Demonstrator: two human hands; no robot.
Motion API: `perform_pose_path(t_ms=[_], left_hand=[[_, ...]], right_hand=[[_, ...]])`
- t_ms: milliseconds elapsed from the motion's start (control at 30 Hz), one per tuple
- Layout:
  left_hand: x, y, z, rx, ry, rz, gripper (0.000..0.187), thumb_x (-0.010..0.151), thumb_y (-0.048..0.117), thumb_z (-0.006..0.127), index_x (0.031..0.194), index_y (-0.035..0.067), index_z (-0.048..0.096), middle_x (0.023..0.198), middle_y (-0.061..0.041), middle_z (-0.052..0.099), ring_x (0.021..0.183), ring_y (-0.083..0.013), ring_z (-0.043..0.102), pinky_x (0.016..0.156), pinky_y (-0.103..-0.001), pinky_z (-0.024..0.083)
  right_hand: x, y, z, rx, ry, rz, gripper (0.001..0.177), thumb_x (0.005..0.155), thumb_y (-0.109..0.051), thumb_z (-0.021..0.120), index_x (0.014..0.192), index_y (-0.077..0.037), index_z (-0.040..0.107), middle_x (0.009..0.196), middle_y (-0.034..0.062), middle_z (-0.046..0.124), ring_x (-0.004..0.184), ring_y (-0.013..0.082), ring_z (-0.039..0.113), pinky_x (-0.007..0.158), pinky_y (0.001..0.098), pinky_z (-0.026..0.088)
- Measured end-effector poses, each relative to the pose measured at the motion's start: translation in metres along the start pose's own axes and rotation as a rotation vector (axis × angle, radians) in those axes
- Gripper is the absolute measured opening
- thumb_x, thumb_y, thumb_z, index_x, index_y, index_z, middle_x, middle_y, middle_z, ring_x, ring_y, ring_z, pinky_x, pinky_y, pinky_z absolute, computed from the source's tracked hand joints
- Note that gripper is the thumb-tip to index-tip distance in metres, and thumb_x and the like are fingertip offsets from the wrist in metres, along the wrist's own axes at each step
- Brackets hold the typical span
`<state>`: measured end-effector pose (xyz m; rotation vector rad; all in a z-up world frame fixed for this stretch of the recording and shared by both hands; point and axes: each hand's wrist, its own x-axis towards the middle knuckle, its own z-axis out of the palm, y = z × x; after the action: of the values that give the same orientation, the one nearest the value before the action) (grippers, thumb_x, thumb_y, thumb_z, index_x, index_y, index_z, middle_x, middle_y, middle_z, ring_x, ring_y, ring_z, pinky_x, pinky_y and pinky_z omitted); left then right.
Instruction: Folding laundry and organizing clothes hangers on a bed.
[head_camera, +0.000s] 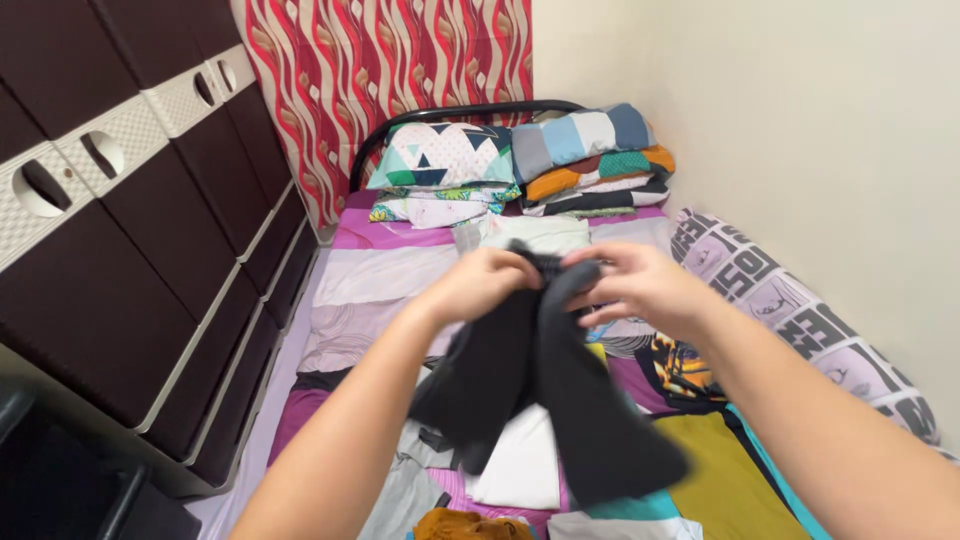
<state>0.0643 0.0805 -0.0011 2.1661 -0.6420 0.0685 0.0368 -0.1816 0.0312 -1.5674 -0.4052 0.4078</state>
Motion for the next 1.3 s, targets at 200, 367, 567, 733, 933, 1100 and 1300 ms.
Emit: perform_pose_path(t_ms=[200, 367, 567, 733, 933, 1100, 1300], left_hand=[[-0.027, 0.061, 0.006, 0.219, 0.148, 0.337, 0.048, 0.070, 0.038, 0.087, 0.101, 0.003, 0.076, 0.109, -0.021, 0.065, 0.106, -0.0354, 0.063, 0.091, -0.042, 0.050], [-0.014, 0.029, -0.014, 0.080, 0.184, 0.371, 0.029, 0.083, 0.024, 0.081, 0.103, 0.003, 0.076, 0.109, -0.014, 0.065, 0.105, -0.0285, 0.063, 0.091, -0.039, 0.050], [-0.014, -0.039, -0.021, -0.225, -0.036, 0.123, 0.020, 0.087, 0.019, 0.081, 0.092, 0.001, 0.074, 0.085, 0.002, 0.059, 0.081, -0.0108, 0.055, 0.072, -0.031, 0.044], [-0.015, -0.094, 0.041, -0.296, -0.341, -0.066, 0.014, 0.080, 0.014, 0.084, 0.090, 0.007, 0.077, 0.078, 0.012, 0.069, 0.074, 0.0006, 0.058, 0.071, -0.021, 0.050], [0.012, -0.125, 0.128, -0.441, -0.074, -0.188, 0.023, 0.077, 0.007, 0.089, 0.083, 0.003, 0.067, 0.072, 0.004, 0.059, 0.066, -0.0061, 0.051, 0.058, -0.027, 0.043], [0.067, -0.146, 0.190, -0.218, 0.014, -0.241, 0.022, 0.075, 0.007, 0.086, 0.082, 0.002, 0.066, 0.071, -0.002, 0.065, 0.065, -0.0075, 0.060, 0.060, -0.027, 0.052], [0.084, -0.166, 0.229, -0.088, 0.242, -0.045, 0.022, 0.073, 0.003, 0.082, 0.089, 0.001, 0.067, 0.092, -0.007, 0.069, 0.077, -0.0180, 0.067, 0.072, -0.031, 0.055]], right_hand=[[-0.006, -0.018, 0.041, -0.769, 0.388, -0.136, 0.032, 0.091, -0.019, 0.077, 0.119, -0.004, 0.079, 0.091, 0.0239, 0.074, 0.078, 0.0343, 0.067, 0.072, 0.0405, 0.049], [0.012, 0.023, -0.045, -1.393, 0.279, -0.859, 0.052, 0.066, -0.047, 0.093, 0.096, -0.006, 0.082, 0.109, 0.0230, 0.067, 0.102, 0.0317, 0.061, 0.087, 0.0432, 0.051], [-0.023, 0.002, -0.061, -0.869, 0.032, -0.041, 0.038, 0.073, -0.025, 0.087, 0.101, 0.000, 0.079, 0.094, 0.0075, 0.078, 0.088, 0.0148, 0.069, 0.082, 0.0329, 0.056], [-0.040, 0.040, -0.095, -0.537, 0.028, -0.086, 0.034, 0.079, -0.005, 0.086, 0.109, 0.002, 0.070, 0.096, 0.0028, 0.071, 0.091, 0.0100, 0.065, 0.080, 0.0285, 0.055], [-0.060, 0.098, -0.150, -0.394, 0.233, -0.039, 0.064, 0.075, 0.002, 0.078, 0.134, -0.016, 0.060, 0.102, -0.0006, 0.069, 0.095, 0.0092, 0.065, 0.083, 0.0274, 0.055], [-0.047, 0.183, -0.221, -0.763, 0.506, 0.160, 0.017, 0.093, -0.008, 0.077, 0.107, 0.000, 0.070, 0.091, 0.0114, 0.066, 0.085, 0.0195, 0.059, 0.077, 0.0358, 0.051], [-0.051, 0.247, -0.274, -0.333, 0.357, -0.010, 0.020, 0.093, -0.005, 0.068, 0.113, -0.005, 0.064, 0.103, 0.0039, 0.070, 0.097, 0.0121, 0.067, 0.087, 0.0300, 0.054]])
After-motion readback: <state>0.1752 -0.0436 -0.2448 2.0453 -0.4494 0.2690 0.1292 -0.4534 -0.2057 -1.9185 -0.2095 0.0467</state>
